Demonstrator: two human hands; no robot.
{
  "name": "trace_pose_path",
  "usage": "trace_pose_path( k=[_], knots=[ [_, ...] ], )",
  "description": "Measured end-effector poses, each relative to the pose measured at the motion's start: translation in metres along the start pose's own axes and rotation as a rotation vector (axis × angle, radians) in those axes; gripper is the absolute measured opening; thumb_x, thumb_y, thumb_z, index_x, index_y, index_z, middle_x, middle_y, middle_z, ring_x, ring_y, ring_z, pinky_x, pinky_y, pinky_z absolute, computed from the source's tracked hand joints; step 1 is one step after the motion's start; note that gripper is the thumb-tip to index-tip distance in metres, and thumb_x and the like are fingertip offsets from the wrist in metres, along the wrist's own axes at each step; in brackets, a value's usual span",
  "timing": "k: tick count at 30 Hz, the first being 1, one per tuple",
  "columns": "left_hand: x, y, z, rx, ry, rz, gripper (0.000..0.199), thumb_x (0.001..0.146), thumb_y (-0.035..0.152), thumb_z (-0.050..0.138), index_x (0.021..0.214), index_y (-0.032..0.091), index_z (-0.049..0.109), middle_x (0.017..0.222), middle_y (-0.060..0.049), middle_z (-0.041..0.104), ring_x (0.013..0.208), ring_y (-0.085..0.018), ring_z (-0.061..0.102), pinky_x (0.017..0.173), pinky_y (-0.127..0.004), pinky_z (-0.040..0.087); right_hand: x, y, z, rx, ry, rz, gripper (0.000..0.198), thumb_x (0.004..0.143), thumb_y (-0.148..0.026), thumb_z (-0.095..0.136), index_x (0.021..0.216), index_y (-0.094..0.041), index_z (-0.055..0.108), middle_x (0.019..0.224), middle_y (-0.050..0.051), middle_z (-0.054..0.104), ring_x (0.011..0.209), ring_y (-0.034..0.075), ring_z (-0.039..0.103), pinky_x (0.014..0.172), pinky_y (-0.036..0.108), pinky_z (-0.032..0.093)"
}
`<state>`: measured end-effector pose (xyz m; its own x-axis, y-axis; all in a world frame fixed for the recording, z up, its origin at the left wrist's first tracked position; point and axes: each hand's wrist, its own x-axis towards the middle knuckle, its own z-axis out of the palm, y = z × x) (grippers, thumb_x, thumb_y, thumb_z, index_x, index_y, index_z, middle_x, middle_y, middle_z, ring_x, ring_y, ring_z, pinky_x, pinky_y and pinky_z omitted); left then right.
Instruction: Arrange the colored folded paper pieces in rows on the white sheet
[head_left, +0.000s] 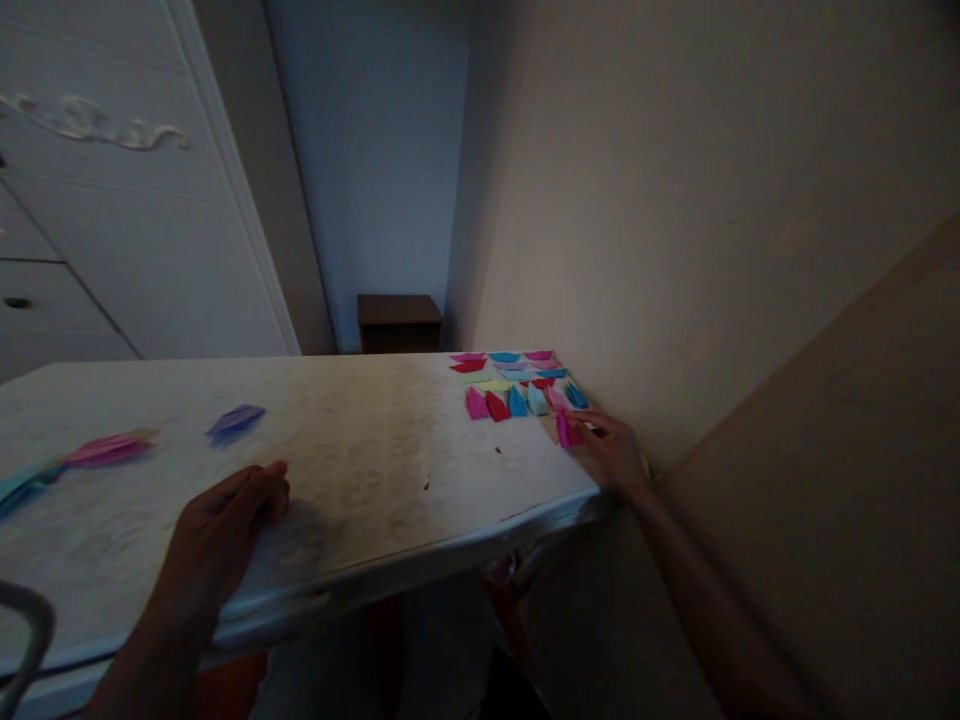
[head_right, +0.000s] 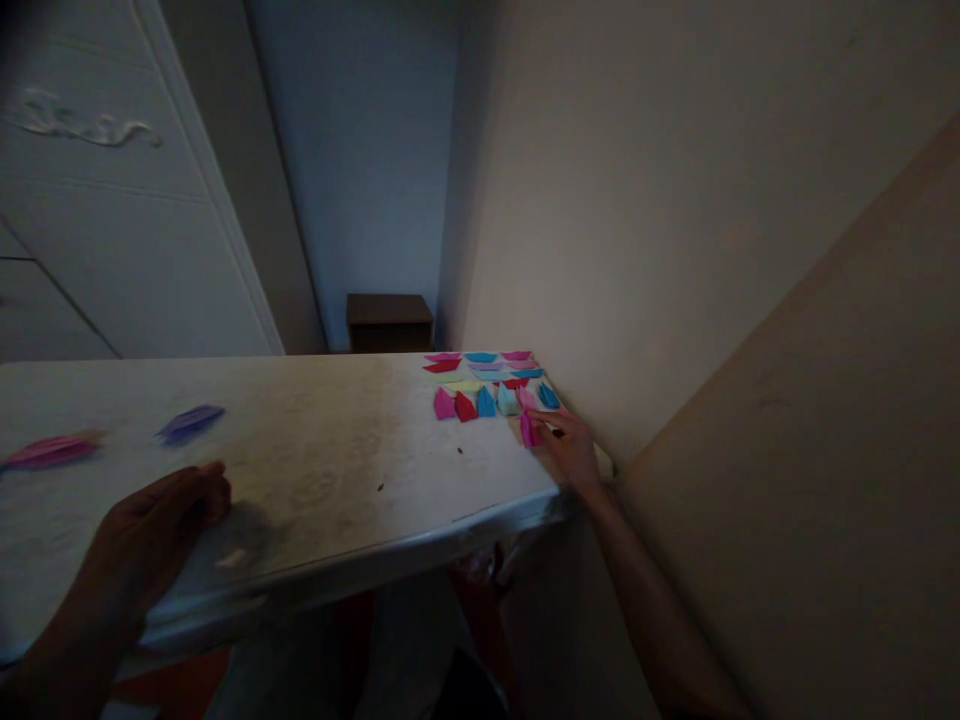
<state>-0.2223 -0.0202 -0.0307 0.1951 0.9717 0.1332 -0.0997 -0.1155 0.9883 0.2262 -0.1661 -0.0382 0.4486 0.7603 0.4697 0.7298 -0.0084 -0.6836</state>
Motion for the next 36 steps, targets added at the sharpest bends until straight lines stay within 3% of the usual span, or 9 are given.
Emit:
trace_pose_path(
  k=[4,9,16,21,25,30,36],
  knots=[
    [0.000,0.004,0.004,-0.013,0.040,-0.056,0.051,0.055,0.062,0.080,0.046,0.017,0.056,0.049,0.002,0.047,0.054,-0.011,0.041,0.052,-0.023,0.036,0.003,0.026,-0.010,0.010,0.045,0.121,0.026,0.080,-0.035,0.059,0.096,-0.021,0.074,0.101,0.009,0.075,0.087,0.023,0.071,0.078,0.037,0.057],
    [-0.001,0.008,0.008,-0.039,0.112,-0.125,0.050,0.045,0.059,0.085,0.044,0.018,0.057,0.048,0.001,0.048,0.055,-0.011,0.042,0.052,-0.020,0.038,0.005,0.031,-0.004,-0.058,0.050,0.182,0.017,0.078,-0.030,0.058,0.088,-0.021,0.070,0.092,0.007,0.075,0.081,0.021,0.071,0.075,0.034,0.057],
    [-0.001,0.007,0.007,-0.054,0.144,-0.198,0.044,0.045,0.053,0.085,0.046,0.018,0.058,0.050,0.001,0.050,0.058,-0.011,0.043,0.052,-0.018,0.039,-0.011,0.015,-0.011,-0.357,0.076,0.096,0.028,0.089,-0.032,0.049,0.103,-0.021,0.071,0.113,0.010,0.072,0.101,0.025,0.069,0.090,0.040,0.054],
    [0.000,0.005,0.005,-0.010,0.129,-0.148,0.048,0.048,0.058,0.083,0.044,0.018,0.057,0.050,0.000,0.048,0.058,-0.012,0.043,0.052,-0.020,0.039,-0.029,-0.003,-0.011,-0.565,-0.049,-0.044,0.029,0.092,-0.033,0.049,0.109,-0.024,0.070,0.114,0.008,0.072,0.099,0.023,0.069,0.088,0.034,0.054],
    [0.001,0.006,0.004,0.025,0.156,-0.199,0.051,0.043,0.063,0.083,0.044,0.018,0.058,0.051,0.000,0.049,0.059,-0.013,0.043,0.051,-0.022,0.039,-0.032,-0.010,-0.007,-0.701,-0.069,-0.088,0.026,0.091,-0.030,0.052,0.108,-0.024,0.070,0.110,0.007,0.074,0.090,0.023,0.071,0.079,0.032,0.056],
    [0.001,0.003,0.001,0.056,0.147,-0.203,0.054,0.045,0.068,0.081,0.045,0.019,0.057,0.051,-0.001,0.048,0.059,-0.014,0.043,0.052,-0.023,0.038,-0.029,-0.009,-0.005,-0.738,-0.024,-0.105,0.029,0.088,-0.028,0.054,0.113,-0.028,0.069,0.106,0.005,0.075,0.078,0.020,0.071,0.068,0.029,0.055],
    [0.000,0.006,0.003,0.076,0.135,-0.190,0.056,0.044,0.070,0.080,0.043,0.019,0.056,0.050,-0.001,0.047,0.059,-0.014,0.043,0.050,-0.024,0.037,-0.026,-0.004,-0.002,-0.720,-0.026,-0.047,0.034,0.088,-0.026,0.052,0.116,-0.028,0.069,0.117,0.007,0.071,0.086,0.025,0.072,0.076,0.036,0.056]
  ],
)
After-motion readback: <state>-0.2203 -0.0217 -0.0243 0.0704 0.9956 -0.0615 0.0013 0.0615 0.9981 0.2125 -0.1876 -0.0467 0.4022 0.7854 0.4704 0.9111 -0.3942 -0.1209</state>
